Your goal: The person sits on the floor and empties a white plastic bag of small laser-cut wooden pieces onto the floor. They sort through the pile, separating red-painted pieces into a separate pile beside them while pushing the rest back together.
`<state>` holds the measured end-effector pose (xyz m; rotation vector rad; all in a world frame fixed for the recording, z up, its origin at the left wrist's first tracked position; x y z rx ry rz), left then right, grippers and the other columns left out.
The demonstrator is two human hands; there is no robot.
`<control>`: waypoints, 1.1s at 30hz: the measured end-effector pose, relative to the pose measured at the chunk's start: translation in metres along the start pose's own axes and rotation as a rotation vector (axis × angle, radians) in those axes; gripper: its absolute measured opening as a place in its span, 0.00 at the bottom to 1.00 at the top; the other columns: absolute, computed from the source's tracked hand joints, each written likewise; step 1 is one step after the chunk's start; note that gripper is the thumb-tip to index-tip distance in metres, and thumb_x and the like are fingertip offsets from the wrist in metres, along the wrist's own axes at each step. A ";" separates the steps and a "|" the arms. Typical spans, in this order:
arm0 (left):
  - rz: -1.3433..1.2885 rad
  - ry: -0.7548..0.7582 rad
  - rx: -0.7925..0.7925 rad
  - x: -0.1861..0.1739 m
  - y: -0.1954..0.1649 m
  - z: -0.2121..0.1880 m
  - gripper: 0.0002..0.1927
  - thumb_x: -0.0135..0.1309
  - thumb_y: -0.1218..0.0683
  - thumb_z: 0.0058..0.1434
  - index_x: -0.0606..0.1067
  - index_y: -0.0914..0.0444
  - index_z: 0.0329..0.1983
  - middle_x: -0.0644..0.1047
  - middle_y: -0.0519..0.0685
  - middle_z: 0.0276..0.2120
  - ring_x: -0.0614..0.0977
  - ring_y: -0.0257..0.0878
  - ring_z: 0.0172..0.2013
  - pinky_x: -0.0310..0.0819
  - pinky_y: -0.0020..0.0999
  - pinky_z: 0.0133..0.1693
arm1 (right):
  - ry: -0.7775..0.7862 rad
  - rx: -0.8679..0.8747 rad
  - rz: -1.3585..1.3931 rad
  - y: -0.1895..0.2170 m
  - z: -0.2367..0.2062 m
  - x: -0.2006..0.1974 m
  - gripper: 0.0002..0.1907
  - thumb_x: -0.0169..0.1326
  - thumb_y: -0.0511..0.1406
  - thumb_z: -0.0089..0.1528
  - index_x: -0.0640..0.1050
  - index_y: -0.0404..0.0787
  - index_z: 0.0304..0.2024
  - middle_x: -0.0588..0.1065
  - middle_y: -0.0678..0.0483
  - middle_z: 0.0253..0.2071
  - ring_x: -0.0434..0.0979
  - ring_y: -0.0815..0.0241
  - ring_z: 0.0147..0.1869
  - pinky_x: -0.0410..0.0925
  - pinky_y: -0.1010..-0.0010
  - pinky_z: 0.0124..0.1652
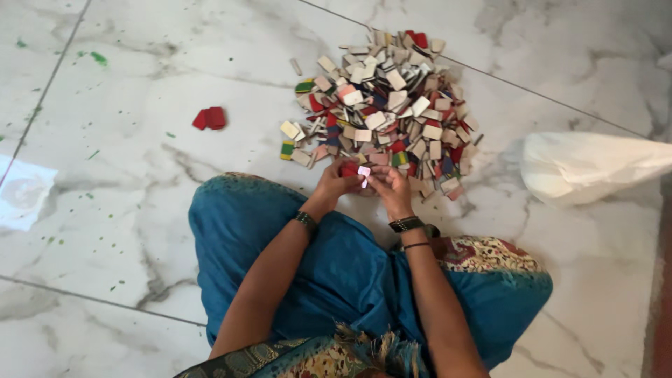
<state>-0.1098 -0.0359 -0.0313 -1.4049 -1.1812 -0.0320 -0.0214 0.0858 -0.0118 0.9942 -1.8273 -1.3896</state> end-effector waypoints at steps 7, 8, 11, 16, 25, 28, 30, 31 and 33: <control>0.021 -0.181 -0.003 -0.016 -0.010 0.005 0.25 0.63 0.64 0.55 0.72 0.64 0.56 0.78 0.51 0.45 0.84 0.43 0.40 0.86 0.40 0.40 | 0.085 0.008 0.041 0.002 0.000 0.020 0.16 0.59 0.31 0.63 0.76 0.37 0.53 0.79 0.56 0.42 0.79 0.68 0.41 0.74 0.76 0.40; 0.002 -0.227 0.020 -0.025 -0.023 0.009 0.25 0.63 0.64 0.55 0.72 0.64 0.56 0.78 0.50 0.45 0.84 0.42 0.40 0.87 0.40 0.40 | 0.090 0.014 0.052 0.003 -0.002 0.022 0.15 0.59 0.31 0.63 0.76 0.37 0.53 0.79 0.56 0.42 0.79 0.68 0.41 0.75 0.75 0.41; 0.121 -0.384 0.047 -0.065 -0.076 0.020 0.26 0.65 0.65 0.52 0.73 0.64 0.55 0.81 0.52 0.40 0.86 0.43 0.36 0.86 0.37 0.38 | 0.076 0.012 0.010 0.004 -0.006 0.020 0.14 0.60 0.31 0.64 0.76 0.36 0.52 0.79 0.55 0.40 0.79 0.66 0.40 0.74 0.74 0.41; 1.089 -0.682 0.591 -0.123 -0.233 -0.024 0.23 0.70 0.57 0.52 0.75 0.62 0.50 0.82 0.54 0.38 0.85 0.47 0.38 0.79 0.39 0.39 | -0.001 -0.045 -0.044 0.022 0.001 0.001 0.13 0.59 0.32 0.66 0.77 0.36 0.53 0.79 0.55 0.41 0.80 0.66 0.41 0.74 0.74 0.41; 1.468 -0.962 0.320 -0.203 -0.258 -0.076 0.28 0.74 0.56 0.37 0.76 0.59 0.43 0.81 0.53 0.38 0.82 0.55 0.40 0.77 0.48 0.42 | -0.199 -0.278 -0.802 0.057 -0.013 -0.032 0.09 0.64 0.31 0.58 0.82 0.41 0.41 0.80 0.52 0.33 0.83 0.58 0.35 0.73 0.68 0.35; 1.487 -1.010 0.234 -0.208 -0.256 -0.075 0.33 0.75 0.54 0.36 0.74 0.60 0.47 0.77 0.57 0.42 0.81 0.58 0.40 0.77 0.48 0.42 | -0.127 -0.106 -0.839 0.033 -0.011 -0.026 0.10 0.63 0.31 0.56 0.80 0.43 0.40 0.79 0.53 0.31 0.83 0.54 0.34 0.74 0.64 0.35; 1.489 -1.043 0.169 -0.211 -0.253 -0.077 0.36 0.77 0.50 0.39 0.73 0.62 0.50 0.74 0.60 0.46 0.80 0.60 0.42 0.77 0.51 0.43 | -0.120 -0.193 -1.055 0.036 -0.014 -0.015 0.13 0.65 0.31 0.54 0.79 0.44 0.40 0.78 0.53 0.32 0.81 0.50 0.37 0.73 0.59 0.37; 1.484 -1.054 0.139 -0.212 -0.252 -0.081 0.38 0.78 0.47 0.41 0.72 0.63 0.51 0.72 0.61 0.49 0.79 0.62 0.43 0.76 0.52 0.44 | -0.132 -0.215 -1.092 0.037 -0.015 -0.013 0.15 0.65 0.31 0.53 0.78 0.45 0.42 0.77 0.52 0.34 0.80 0.48 0.39 0.72 0.58 0.37; 1.569 -1.099 0.107 -0.206 -0.253 -0.086 0.36 0.76 0.47 0.46 0.71 0.63 0.54 0.70 0.59 0.52 0.77 0.61 0.48 0.75 0.55 0.43 | -0.155 -0.264 -1.166 0.040 -0.018 -0.009 0.21 0.67 0.32 0.52 0.77 0.46 0.46 0.76 0.52 0.37 0.78 0.45 0.42 0.71 0.54 0.38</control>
Point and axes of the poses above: each hand's wrist, its own z-axis towards the middle knuckle, its own x-axis out of the palm, y = z × x, the point moved 10 cm from there along z, towards the middle knuckle
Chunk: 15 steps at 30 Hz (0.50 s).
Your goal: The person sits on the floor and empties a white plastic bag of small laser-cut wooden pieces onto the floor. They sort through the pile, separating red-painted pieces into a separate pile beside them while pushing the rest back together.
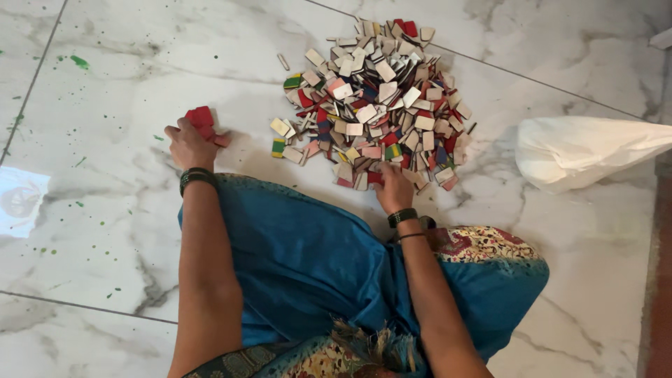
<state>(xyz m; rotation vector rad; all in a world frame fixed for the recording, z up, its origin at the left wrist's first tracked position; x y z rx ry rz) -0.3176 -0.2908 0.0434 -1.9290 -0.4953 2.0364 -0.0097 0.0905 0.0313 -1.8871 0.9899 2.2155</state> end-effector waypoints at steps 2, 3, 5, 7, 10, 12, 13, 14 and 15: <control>0.171 -0.080 0.034 -0.010 -0.012 -0.006 0.30 0.70 0.55 0.50 0.72 0.60 0.56 0.70 0.56 0.54 0.73 0.58 0.52 0.74 0.57 0.40 | -0.077 -0.068 -0.016 0.009 -0.001 -0.006 0.23 0.68 0.32 0.50 0.76 0.47 0.47 0.75 0.51 0.42 0.78 0.44 0.45 0.71 0.54 0.39; 0.158 -0.090 0.085 -0.012 -0.020 -0.009 0.31 0.71 0.54 0.48 0.73 0.59 0.55 0.69 0.56 0.54 0.72 0.58 0.52 0.72 0.58 0.41 | -0.116 -0.103 -0.024 0.013 -0.001 -0.010 0.25 0.68 0.32 0.49 0.76 0.47 0.47 0.74 0.50 0.45 0.77 0.43 0.47 0.71 0.54 0.40; 0.128 -0.108 0.184 -0.011 -0.043 -0.020 0.32 0.73 0.51 0.44 0.73 0.59 0.52 0.68 0.56 0.55 0.69 0.58 0.52 0.67 0.60 0.44 | -0.110 -0.082 -0.060 0.013 0.000 -0.008 0.24 0.69 0.32 0.47 0.76 0.47 0.45 0.73 0.50 0.45 0.77 0.44 0.47 0.71 0.55 0.39; 0.018 -0.118 0.328 -0.002 -0.073 -0.038 0.31 0.71 0.55 0.47 0.74 0.55 0.55 0.70 0.52 0.55 0.71 0.55 0.53 0.66 0.57 0.46 | -0.105 -0.065 -0.070 0.012 0.002 -0.008 0.20 0.69 0.32 0.48 0.76 0.46 0.41 0.74 0.51 0.43 0.78 0.46 0.47 0.71 0.55 0.39; -0.250 -0.001 0.557 0.027 -0.115 -0.072 0.27 0.68 0.61 0.49 0.76 0.57 0.53 0.75 0.52 0.50 0.74 0.54 0.50 0.68 0.52 0.50 | -0.084 -0.041 -0.015 0.009 0.002 -0.006 0.15 0.70 0.34 0.51 0.76 0.46 0.35 0.75 0.53 0.37 0.79 0.48 0.44 0.71 0.57 0.39; -0.479 -0.018 0.707 0.041 -0.144 -0.104 0.22 0.63 0.65 0.53 0.76 0.60 0.51 0.79 0.52 0.43 0.79 0.52 0.46 0.73 0.46 0.49 | -0.050 -0.014 0.049 0.004 0.005 -0.002 0.15 0.71 0.35 0.52 0.77 0.45 0.35 0.76 0.54 0.31 0.79 0.49 0.40 0.71 0.57 0.39; -0.616 0.093 0.642 0.060 -0.149 -0.114 0.18 0.64 0.64 0.56 0.77 0.62 0.49 0.80 0.52 0.41 0.81 0.48 0.40 0.75 0.44 0.44 | -0.074 0.006 0.159 0.001 0.006 -0.004 0.16 0.70 0.35 0.52 0.77 0.44 0.39 0.76 0.55 0.31 0.78 0.53 0.37 0.71 0.60 0.37; -0.752 0.206 0.574 0.079 -0.155 -0.129 0.14 0.64 0.63 0.59 0.77 0.63 0.48 0.81 0.51 0.38 0.82 0.45 0.35 0.77 0.42 0.38 | -0.099 0.026 0.267 -0.002 0.007 -0.005 0.17 0.69 0.35 0.53 0.77 0.44 0.42 0.76 0.57 0.30 0.78 0.57 0.34 0.71 0.63 0.35; -0.895 0.317 0.504 0.096 -0.162 -0.144 0.15 0.63 0.61 0.57 0.77 0.64 0.48 0.81 0.50 0.37 0.83 0.44 0.34 0.79 0.42 0.37 | -0.125 0.046 0.373 -0.006 0.008 -0.006 0.19 0.68 0.36 0.54 0.77 0.43 0.45 0.76 0.58 0.30 0.78 0.60 0.32 0.71 0.66 0.33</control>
Point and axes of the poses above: each hand's wrist, its own z-axis towards the middle knuckle, its own x-axis out of the palm, y = z × x, the point moved 10 cm from there along z, towards the middle knuckle
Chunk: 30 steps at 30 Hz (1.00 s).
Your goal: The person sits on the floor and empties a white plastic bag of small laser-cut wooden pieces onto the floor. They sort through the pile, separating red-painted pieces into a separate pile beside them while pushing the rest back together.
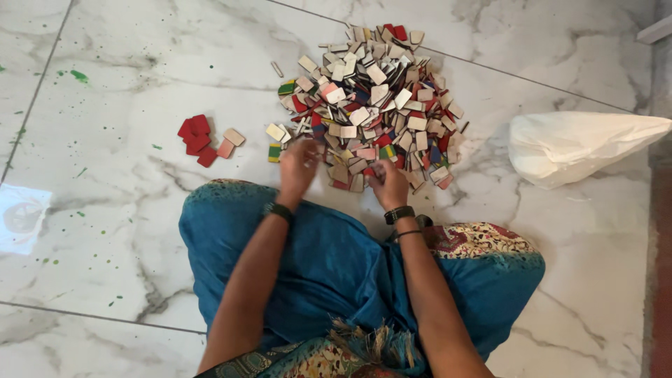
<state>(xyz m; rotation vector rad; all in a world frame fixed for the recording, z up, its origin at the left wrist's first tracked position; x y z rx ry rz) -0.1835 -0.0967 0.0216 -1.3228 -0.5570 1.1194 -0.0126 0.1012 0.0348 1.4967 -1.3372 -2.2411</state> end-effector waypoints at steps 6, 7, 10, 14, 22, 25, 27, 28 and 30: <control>-0.984 0.229 -0.938 0.111 0.038 -0.072 0.19 0.50 0.45 0.65 0.74 0.63 0.49 0.81 0.48 0.33 0.83 0.40 0.31 0.80 0.37 0.34 | 0.226 0.368 0.845 -0.025 -0.006 0.033 0.18 0.61 0.35 0.66 0.80 0.39 0.59 0.74 0.64 0.35 0.67 0.73 0.35 0.61 0.80 0.33; -1.024 0.211 -0.989 0.112 0.036 -0.074 0.21 0.47 0.42 0.65 0.74 0.62 0.48 0.81 0.48 0.33 0.83 0.39 0.30 0.80 0.36 0.33 | 0.212 0.341 0.802 -0.022 -0.006 0.032 0.17 0.60 0.35 0.68 0.81 0.39 0.60 0.72 0.61 0.36 0.67 0.71 0.37 0.61 0.78 0.35; -1.067 0.123 -1.021 0.096 0.038 -0.068 0.24 0.43 0.36 0.65 0.74 0.59 0.46 0.80 0.47 0.31 0.82 0.37 0.27 0.79 0.32 0.29 | 0.114 0.053 0.422 0.013 -0.001 0.018 0.15 0.58 0.34 0.71 0.81 0.41 0.60 0.72 0.55 0.45 0.69 0.61 0.49 0.65 0.70 0.46; -0.885 -0.043 -0.789 0.065 0.046 -0.052 0.10 0.56 0.51 0.69 0.73 0.62 0.45 0.75 0.45 0.32 0.78 0.34 0.27 0.77 0.32 0.26 | 0.016 -0.468 -0.413 0.077 -0.019 0.024 0.19 0.59 0.32 0.57 0.80 0.48 0.52 0.72 0.51 0.63 0.67 0.46 0.69 0.65 0.49 0.58; 0.025 -0.010 -0.182 0.046 0.013 -0.035 0.12 0.57 0.59 0.60 0.77 0.59 0.48 0.82 0.48 0.37 0.84 0.40 0.33 0.78 0.36 0.37 | 0.011 -0.202 -0.453 0.008 0.017 -0.013 0.27 0.63 0.31 0.54 0.82 0.56 0.56 0.67 0.52 0.68 0.61 0.44 0.73 0.61 0.43 0.62; 0.136 0.012 -0.241 0.044 0.019 -0.039 0.21 0.63 0.59 0.52 0.75 0.58 0.50 0.78 0.53 0.44 0.83 0.50 0.32 0.77 0.42 0.37 | -0.053 -0.083 -0.434 -0.016 0.024 -0.044 0.29 0.69 0.35 0.47 0.81 0.51 0.52 0.69 0.49 0.62 0.65 0.44 0.67 0.63 0.44 0.58; 0.204 -0.013 -0.065 0.043 0.000 -0.037 0.26 0.66 0.59 0.46 0.74 0.58 0.51 0.76 0.55 0.45 0.82 0.56 0.38 0.77 0.45 0.38 | -0.186 -0.136 -0.364 -0.007 0.026 -0.058 0.29 0.70 0.37 0.47 0.80 0.49 0.53 0.70 0.46 0.62 0.67 0.42 0.66 0.67 0.50 0.60; 0.234 -0.026 0.018 0.043 -0.008 -0.039 0.29 0.67 0.60 0.43 0.73 0.59 0.51 0.75 0.56 0.45 0.81 0.59 0.41 0.77 0.47 0.39 | -0.132 -0.172 -0.366 0.000 0.028 -0.049 0.28 0.69 0.37 0.51 0.79 0.48 0.55 0.70 0.47 0.63 0.68 0.43 0.67 0.67 0.52 0.61; 0.286 0.036 -0.100 0.053 0.003 -0.041 0.31 0.70 0.58 0.43 0.73 0.57 0.52 0.74 0.57 0.46 0.80 0.61 0.41 0.76 0.50 0.39 | -0.022 -0.229 -0.375 0.016 0.025 -0.020 0.25 0.67 0.37 0.59 0.77 0.48 0.59 0.71 0.48 0.64 0.70 0.46 0.68 0.67 0.55 0.63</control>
Point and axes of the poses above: each hand's wrist, its own z-axis towards the middle knuckle, its own x-axis out of the palm, y = z × x, the point moved 10 cm from there along z, towards the middle knuckle
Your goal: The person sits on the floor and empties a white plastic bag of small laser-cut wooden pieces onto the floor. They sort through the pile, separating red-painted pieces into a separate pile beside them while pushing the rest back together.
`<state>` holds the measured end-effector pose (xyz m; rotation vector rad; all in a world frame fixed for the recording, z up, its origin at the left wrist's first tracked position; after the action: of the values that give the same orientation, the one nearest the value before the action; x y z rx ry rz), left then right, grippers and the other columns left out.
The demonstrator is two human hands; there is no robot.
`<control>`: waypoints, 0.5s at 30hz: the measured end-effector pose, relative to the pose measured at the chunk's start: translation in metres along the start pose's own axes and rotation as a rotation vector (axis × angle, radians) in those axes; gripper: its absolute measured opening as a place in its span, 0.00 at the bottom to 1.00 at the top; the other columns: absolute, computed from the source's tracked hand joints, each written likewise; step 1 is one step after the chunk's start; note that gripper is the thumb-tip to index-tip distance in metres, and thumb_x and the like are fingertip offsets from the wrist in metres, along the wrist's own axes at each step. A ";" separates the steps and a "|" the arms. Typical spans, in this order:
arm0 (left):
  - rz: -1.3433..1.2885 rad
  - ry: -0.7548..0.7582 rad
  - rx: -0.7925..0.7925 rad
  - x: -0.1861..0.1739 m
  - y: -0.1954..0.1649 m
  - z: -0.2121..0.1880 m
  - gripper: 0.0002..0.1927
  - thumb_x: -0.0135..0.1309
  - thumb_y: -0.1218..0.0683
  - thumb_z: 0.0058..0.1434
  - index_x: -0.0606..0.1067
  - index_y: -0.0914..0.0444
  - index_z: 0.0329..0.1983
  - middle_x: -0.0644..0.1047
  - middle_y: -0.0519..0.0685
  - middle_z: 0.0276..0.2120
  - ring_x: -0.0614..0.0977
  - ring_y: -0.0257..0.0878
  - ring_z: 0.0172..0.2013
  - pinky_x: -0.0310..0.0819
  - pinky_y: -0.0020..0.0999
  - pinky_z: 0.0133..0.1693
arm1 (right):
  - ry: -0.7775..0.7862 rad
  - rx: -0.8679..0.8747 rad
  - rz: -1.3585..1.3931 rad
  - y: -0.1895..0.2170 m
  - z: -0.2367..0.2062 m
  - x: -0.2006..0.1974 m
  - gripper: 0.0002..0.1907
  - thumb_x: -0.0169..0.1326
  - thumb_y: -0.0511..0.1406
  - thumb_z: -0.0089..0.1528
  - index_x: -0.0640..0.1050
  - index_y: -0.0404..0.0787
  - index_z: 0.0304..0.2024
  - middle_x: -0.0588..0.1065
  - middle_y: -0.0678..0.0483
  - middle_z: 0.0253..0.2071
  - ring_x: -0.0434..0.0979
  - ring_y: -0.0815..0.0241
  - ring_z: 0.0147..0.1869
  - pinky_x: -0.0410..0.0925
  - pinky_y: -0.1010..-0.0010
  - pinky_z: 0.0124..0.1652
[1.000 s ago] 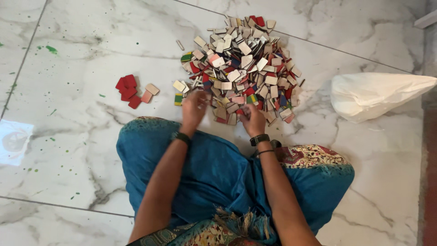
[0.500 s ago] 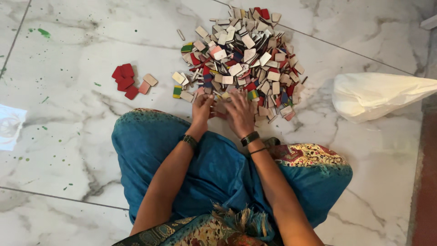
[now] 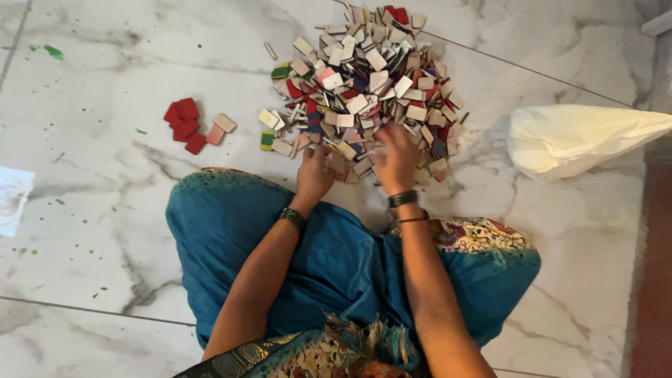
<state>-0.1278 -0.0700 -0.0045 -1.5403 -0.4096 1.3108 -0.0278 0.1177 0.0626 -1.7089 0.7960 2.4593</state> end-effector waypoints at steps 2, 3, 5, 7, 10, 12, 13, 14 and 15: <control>0.044 0.068 -0.050 0.010 0.004 -0.002 0.33 0.71 0.57 0.44 0.71 0.56 0.54 0.73 0.58 0.49 0.80 0.62 0.42 0.76 0.53 0.39 | 0.091 -0.220 -0.047 0.051 -0.004 0.029 0.28 0.64 0.38 0.61 0.75 0.49 0.64 0.69 0.51 0.69 0.65 0.47 0.75 0.62 0.53 0.70; 0.063 0.095 -0.049 0.013 0.004 -0.003 0.34 0.70 0.58 0.46 0.69 0.56 0.56 0.72 0.59 0.51 0.79 0.63 0.42 0.75 0.55 0.40 | 0.116 -0.279 -0.112 0.065 -0.006 0.038 0.32 0.64 0.40 0.58 0.74 0.49 0.65 0.68 0.51 0.69 0.63 0.48 0.75 0.59 0.48 0.67; 0.099 0.128 -0.045 0.012 0.004 -0.004 0.36 0.70 0.57 0.47 0.67 0.55 0.58 0.71 0.61 0.52 0.79 0.63 0.43 0.75 0.56 0.41 | 0.158 -0.397 -0.233 0.090 -0.010 0.051 0.38 0.64 0.45 0.52 0.73 0.49 0.66 0.66 0.52 0.69 0.59 0.49 0.74 0.54 0.36 0.63; 0.123 0.138 -0.052 0.010 0.004 -0.007 0.38 0.71 0.57 0.46 0.67 0.52 0.59 0.70 0.62 0.51 0.79 0.64 0.43 0.75 0.56 0.41 | 0.240 -0.362 -0.163 0.087 -0.007 0.052 0.38 0.64 0.50 0.53 0.71 0.50 0.65 0.64 0.52 0.68 0.56 0.51 0.74 0.50 0.31 0.62; 0.174 0.231 -0.082 0.013 0.006 -0.009 0.40 0.70 0.59 0.42 0.68 0.50 0.59 0.70 0.59 0.51 0.80 0.62 0.44 0.76 0.55 0.42 | 0.268 -0.348 -0.234 0.066 0.000 0.043 0.32 0.63 0.49 0.58 0.72 0.52 0.63 0.64 0.54 0.69 0.57 0.53 0.74 0.51 0.32 0.61; 0.175 0.259 -0.109 0.016 0.007 -0.007 0.39 0.71 0.58 0.42 0.69 0.50 0.58 0.71 0.58 0.51 0.80 0.61 0.45 0.77 0.54 0.42 | 0.297 -0.346 -0.293 0.046 0.000 0.041 0.28 0.62 0.46 0.60 0.74 0.54 0.62 0.66 0.55 0.70 0.59 0.54 0.75 0.54 0.37 0.62; 0.176 0.274 -0.122 0.017 0.007 -0.007 0.38 0.71 0.58 0.42 0.69 0.50 0.57 0.71 0.58 0.51 0.80 0.61 0.45 0.77 0.54 0.43 | 0.332 -0.344 -0.297 0.037 -0.003 0.043 0.27 0.62 0.44 0.59 0.74 0.54 0.62 0.66 0.56 0.70 0.61 0.53 0.75 0.56 0.40 0.62; 0.177 0.283 -0.118 0.019 0.006 -0.006 0.38 0.71 0.58 0.43 0.69 0.50 0.57 0.72 0.57 0.51 0.80 0.61 0.45 0.77 0.53 0.43 | 0.369 -0.342 -0.298 0.027 -0.008 0.046 0.27 0.61 0.43 0.59 0.75 0.54 0.62 0.67 0.56 0.70 0.62 0.53 0.75 0.58 0.43 0.62; 0.181 0.295 -0.116 0.020 0.006 -0.006 0.37 0.71 0.57 0.43 0.69 0.50 0.57 0.72 0.57 0.51 0.80 0.61 0.45 0.77 0.53 0.43 | 0.390 -0.371 -0.270 0.022 -0.015 0.048 0.25 0.61 0.41 0.59 0.76 0.53 0.59 0.69 0.56 0.68 0.64 0.52 0.73 0.59 0.45 0.62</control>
<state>-0.1172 -0.0601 -0.0206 -1.8711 -0.1639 1.1866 -0.0408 0.0804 0.0251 -2.2880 0.0993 2.2197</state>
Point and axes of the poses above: each hand's wrist, its own z-axis towards the middle knuckle, its own x-axis out of the palm, y = z × x, the point moved 10 cm from there along z, towards the middle knuckle
